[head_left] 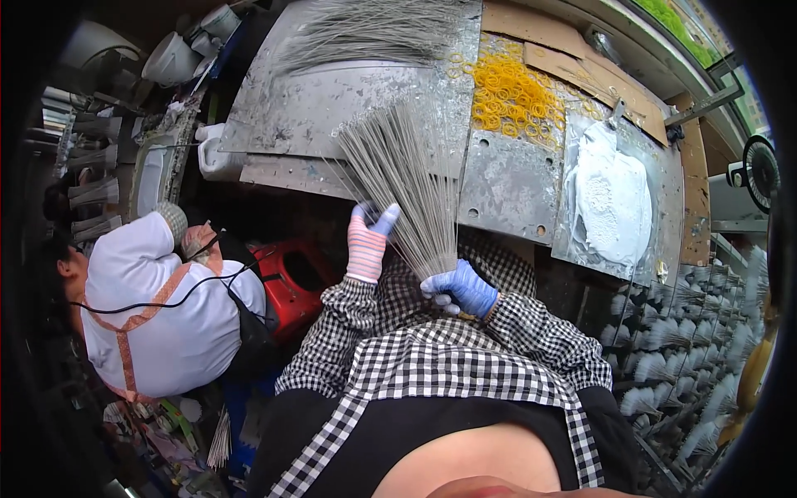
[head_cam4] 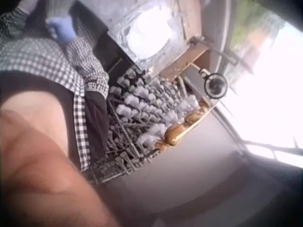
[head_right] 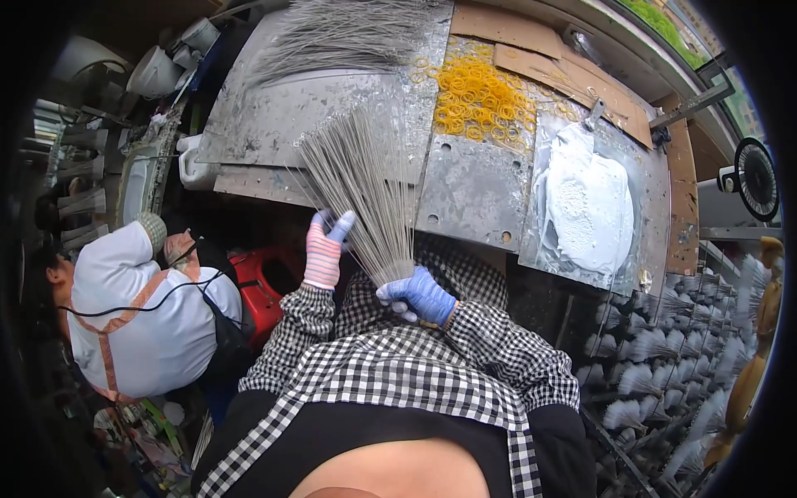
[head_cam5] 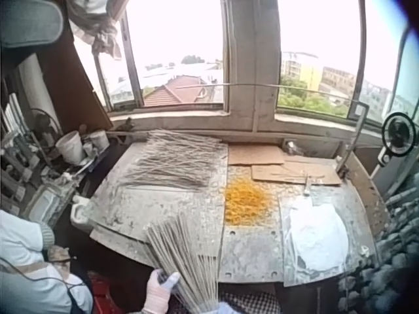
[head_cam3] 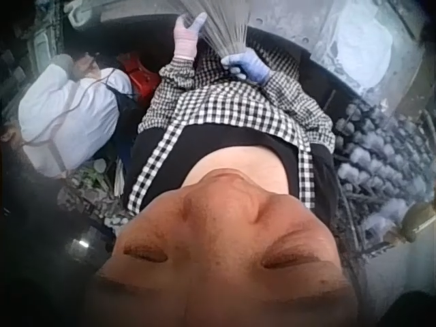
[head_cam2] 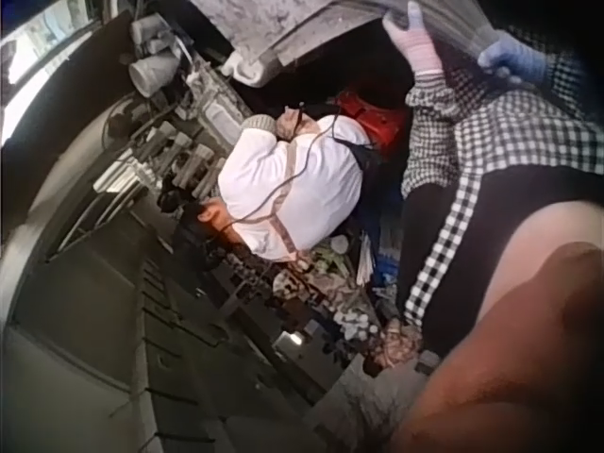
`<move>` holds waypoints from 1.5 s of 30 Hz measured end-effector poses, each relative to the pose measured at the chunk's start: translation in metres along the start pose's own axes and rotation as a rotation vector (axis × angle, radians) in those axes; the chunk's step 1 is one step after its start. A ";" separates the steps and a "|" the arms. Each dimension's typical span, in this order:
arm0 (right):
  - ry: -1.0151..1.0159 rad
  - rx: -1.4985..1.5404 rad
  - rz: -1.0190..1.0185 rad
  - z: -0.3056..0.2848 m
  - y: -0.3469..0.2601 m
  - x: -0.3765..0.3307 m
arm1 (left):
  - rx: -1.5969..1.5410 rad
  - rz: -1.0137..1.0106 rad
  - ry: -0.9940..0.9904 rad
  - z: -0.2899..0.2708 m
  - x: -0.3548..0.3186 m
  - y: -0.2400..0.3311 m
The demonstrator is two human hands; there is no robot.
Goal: Bundling wire bristles and dipping them into white paste as part of a manufacturing process.
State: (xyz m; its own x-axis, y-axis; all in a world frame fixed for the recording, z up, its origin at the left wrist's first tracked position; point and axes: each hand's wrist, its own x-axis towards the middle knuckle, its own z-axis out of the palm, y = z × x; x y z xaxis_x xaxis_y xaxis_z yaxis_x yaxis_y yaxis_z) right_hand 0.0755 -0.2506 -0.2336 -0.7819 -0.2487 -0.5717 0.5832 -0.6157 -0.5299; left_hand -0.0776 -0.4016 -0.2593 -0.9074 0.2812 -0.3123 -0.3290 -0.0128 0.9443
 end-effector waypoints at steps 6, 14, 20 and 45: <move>0.070 -0.287 -0.063 -0.010 0.016 -0.008 | -0.137 -0.085 -0.082 -0.003 0.003 0.030; 0.121 -0.259 -0.233 -0.020 0.024 -0.024 | -0.205 0.428 -0.322 -0.021 -0.071 0.049; -0.046 -0.566 -0.378 -0.021 0.027 -0.031 | -0.083 0.523 -0.272 -0.011 -0.068 0.077; -0.015 -0.297 -0.293 -0.043 0.060 -0.028 | 0.017 0.717 0.041 -0.027 -0.031 0.071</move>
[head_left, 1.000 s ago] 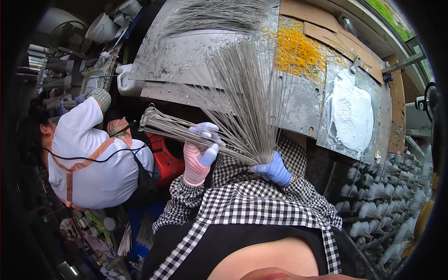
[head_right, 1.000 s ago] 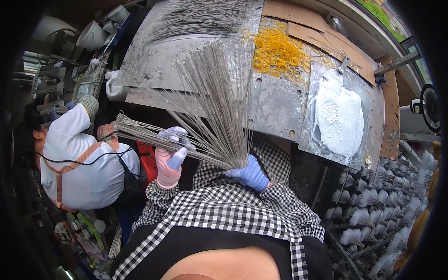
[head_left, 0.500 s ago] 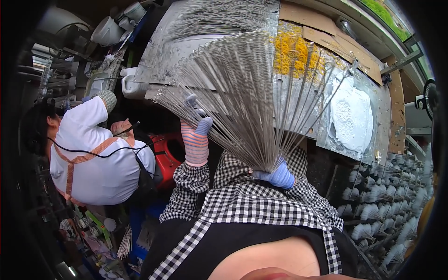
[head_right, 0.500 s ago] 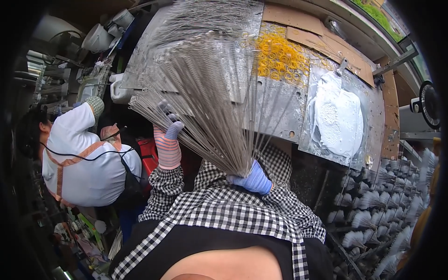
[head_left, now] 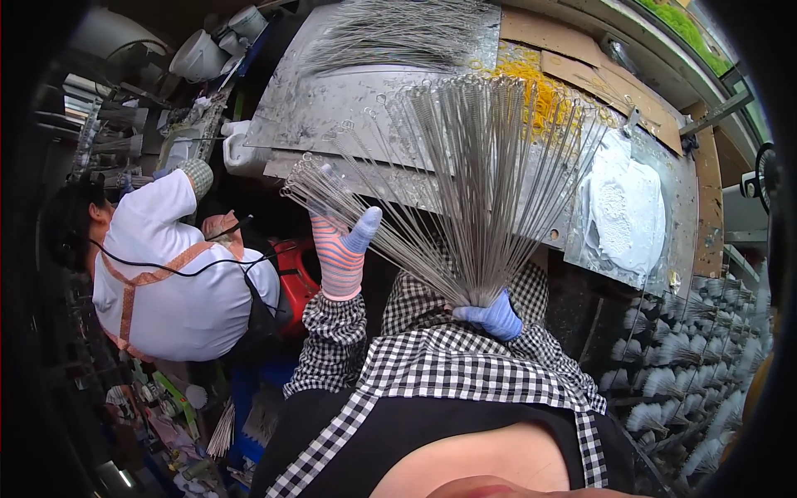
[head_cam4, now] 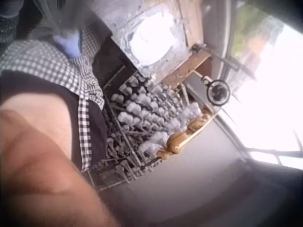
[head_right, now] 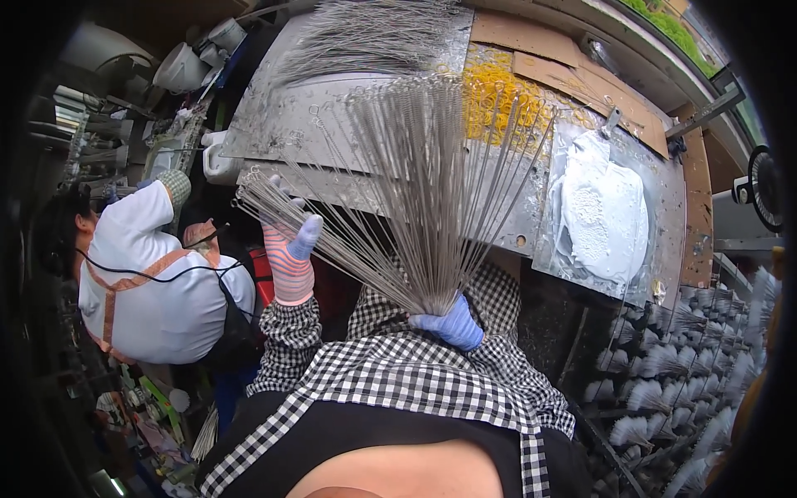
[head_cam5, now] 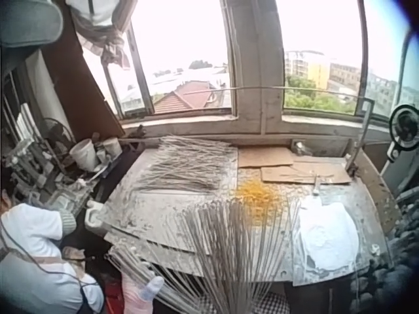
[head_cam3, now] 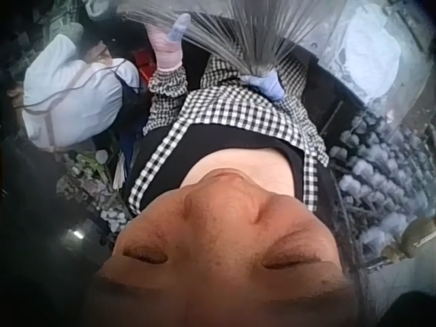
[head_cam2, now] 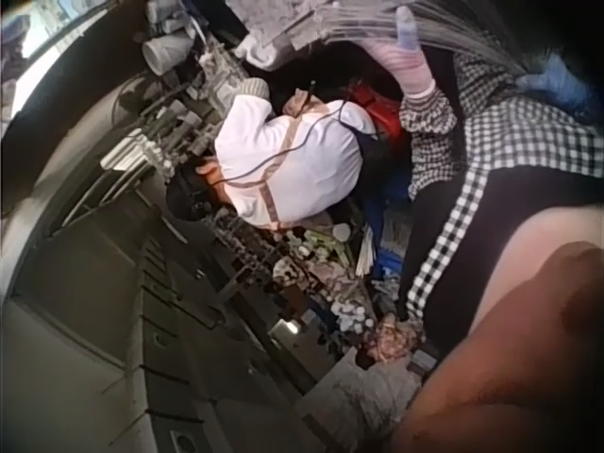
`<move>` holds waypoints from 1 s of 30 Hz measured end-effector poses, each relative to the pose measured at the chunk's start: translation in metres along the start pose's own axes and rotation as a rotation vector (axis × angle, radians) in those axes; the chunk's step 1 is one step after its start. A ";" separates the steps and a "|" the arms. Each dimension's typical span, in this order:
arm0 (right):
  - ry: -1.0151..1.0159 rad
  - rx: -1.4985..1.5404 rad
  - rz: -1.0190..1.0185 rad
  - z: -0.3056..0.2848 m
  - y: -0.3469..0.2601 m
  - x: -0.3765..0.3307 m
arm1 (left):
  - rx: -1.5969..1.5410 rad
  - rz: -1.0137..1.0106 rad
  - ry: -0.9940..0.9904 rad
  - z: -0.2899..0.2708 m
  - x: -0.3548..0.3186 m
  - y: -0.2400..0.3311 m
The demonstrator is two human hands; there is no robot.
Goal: Bundling wire bristles and dipping them into white paste as part of a manufacturing process.
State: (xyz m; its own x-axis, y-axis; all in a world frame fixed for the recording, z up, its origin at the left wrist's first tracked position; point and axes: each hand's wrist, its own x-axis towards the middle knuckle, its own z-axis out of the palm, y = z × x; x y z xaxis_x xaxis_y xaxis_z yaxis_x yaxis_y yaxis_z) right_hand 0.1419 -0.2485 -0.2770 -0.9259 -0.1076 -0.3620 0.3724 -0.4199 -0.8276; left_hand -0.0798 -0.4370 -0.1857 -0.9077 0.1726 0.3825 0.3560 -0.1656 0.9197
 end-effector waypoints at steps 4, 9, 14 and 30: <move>0.036 -0.407 -0.181 0.002 -0.001 -0.004 | -0.201 -0.174 -0.119 0.042 0.004 0.028; -0.024 -0.505 -0.273 0.011 -0.010 -0.004 | -0.340 -0.328 -0.101 0.037 0.002 0.005; 0.070 -0.414 -0.185 0.002 0.009 -0.008 | -0.115 -0.222 -0.110 0.026 -0.012 0.020; 0.145 -0.218 -0.425 0.018 -0.063 0.027 | 0.418 0.595 0.007 0.012 -0.040 0.076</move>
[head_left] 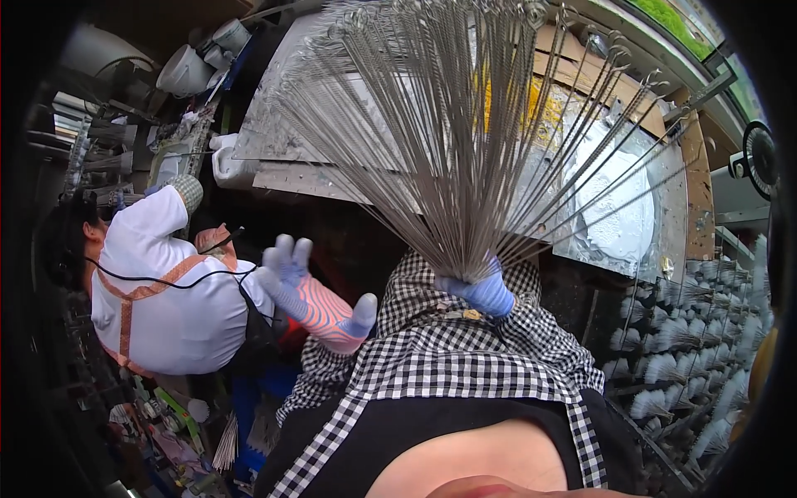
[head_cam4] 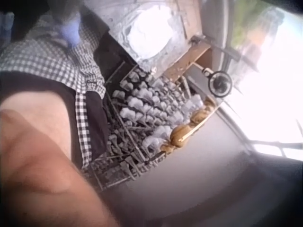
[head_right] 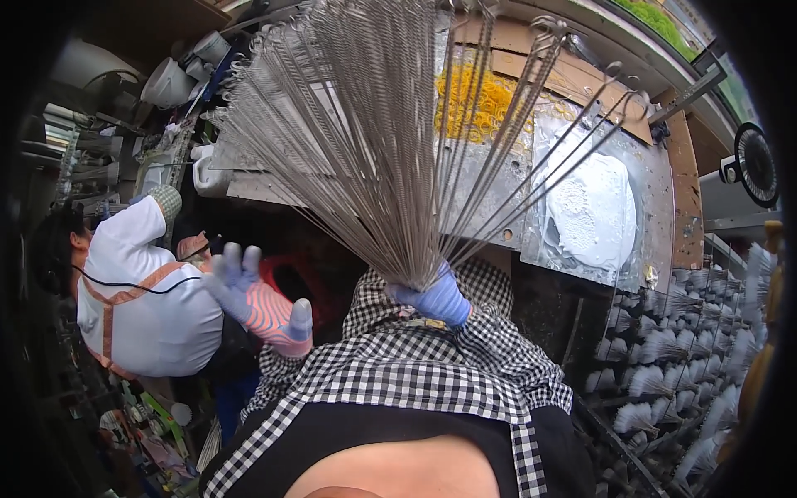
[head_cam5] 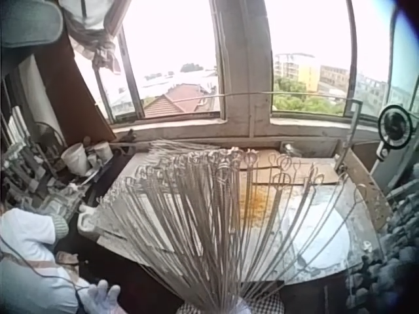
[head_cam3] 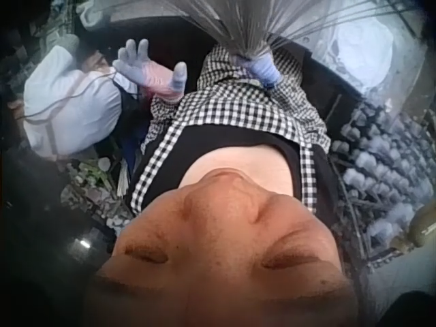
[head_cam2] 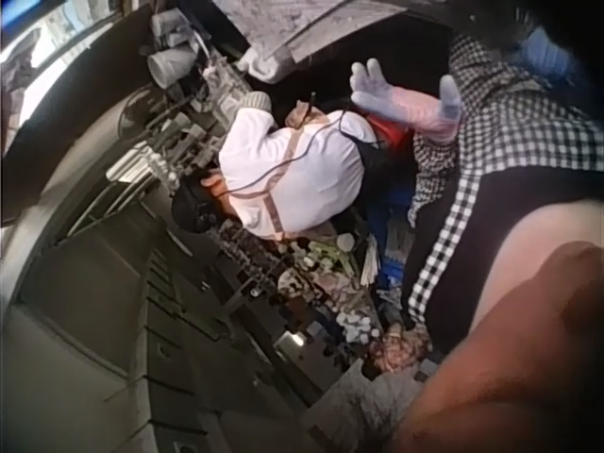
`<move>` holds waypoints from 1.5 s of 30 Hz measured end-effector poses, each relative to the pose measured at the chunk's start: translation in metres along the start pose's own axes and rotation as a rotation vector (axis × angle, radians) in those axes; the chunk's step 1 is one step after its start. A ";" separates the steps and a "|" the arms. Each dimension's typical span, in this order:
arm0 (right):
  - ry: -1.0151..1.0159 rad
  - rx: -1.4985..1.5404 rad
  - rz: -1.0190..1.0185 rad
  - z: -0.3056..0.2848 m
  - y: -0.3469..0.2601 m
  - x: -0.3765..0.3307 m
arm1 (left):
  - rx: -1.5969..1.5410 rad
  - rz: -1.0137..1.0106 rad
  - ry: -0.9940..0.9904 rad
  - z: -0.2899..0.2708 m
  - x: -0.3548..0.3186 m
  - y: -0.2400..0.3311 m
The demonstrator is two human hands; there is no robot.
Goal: Bundling wire bristles and dipping them into white paste as part of a manufacturing process.
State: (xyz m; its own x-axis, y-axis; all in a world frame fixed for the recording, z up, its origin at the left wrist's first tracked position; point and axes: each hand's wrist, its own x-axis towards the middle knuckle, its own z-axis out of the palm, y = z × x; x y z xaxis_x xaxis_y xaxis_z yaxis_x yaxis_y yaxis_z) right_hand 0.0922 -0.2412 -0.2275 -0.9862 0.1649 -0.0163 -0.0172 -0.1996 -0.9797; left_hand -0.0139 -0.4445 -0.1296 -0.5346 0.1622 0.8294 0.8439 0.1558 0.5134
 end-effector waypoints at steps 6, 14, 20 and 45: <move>-0.166 0.520 0.478 0.029 0.015 0.004 | -0.957 -1.176 -0.748 0.034 -0.099 -0.058; -0.305 0.911 0.855 0.026 0.034 0.012 | -1.579 -1.655 -0.575 0.074 -0.096 -0.086; -0.361 0.771 0.688 0.002 0.037 0.002 | -1.265 -1.546 -0.677 0.078 -0.091 -0.078; -0.216 -0.128 0.032 0.011 -0.021 0.003 | -1.141 -1.181 -0.757 0.066 -0.052 -0.030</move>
State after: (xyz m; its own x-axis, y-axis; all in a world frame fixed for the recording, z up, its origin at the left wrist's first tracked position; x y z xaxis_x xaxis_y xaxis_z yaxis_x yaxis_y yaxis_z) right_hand 0.0878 -0.2475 -0.2050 -0.9984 -0.0529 -0.0178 0.0217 -0.0748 -0.9970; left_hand -0.0145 -0.3937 -0.2028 -0.4397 0.8860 -0.1473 -0.5170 -0.1156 0.8481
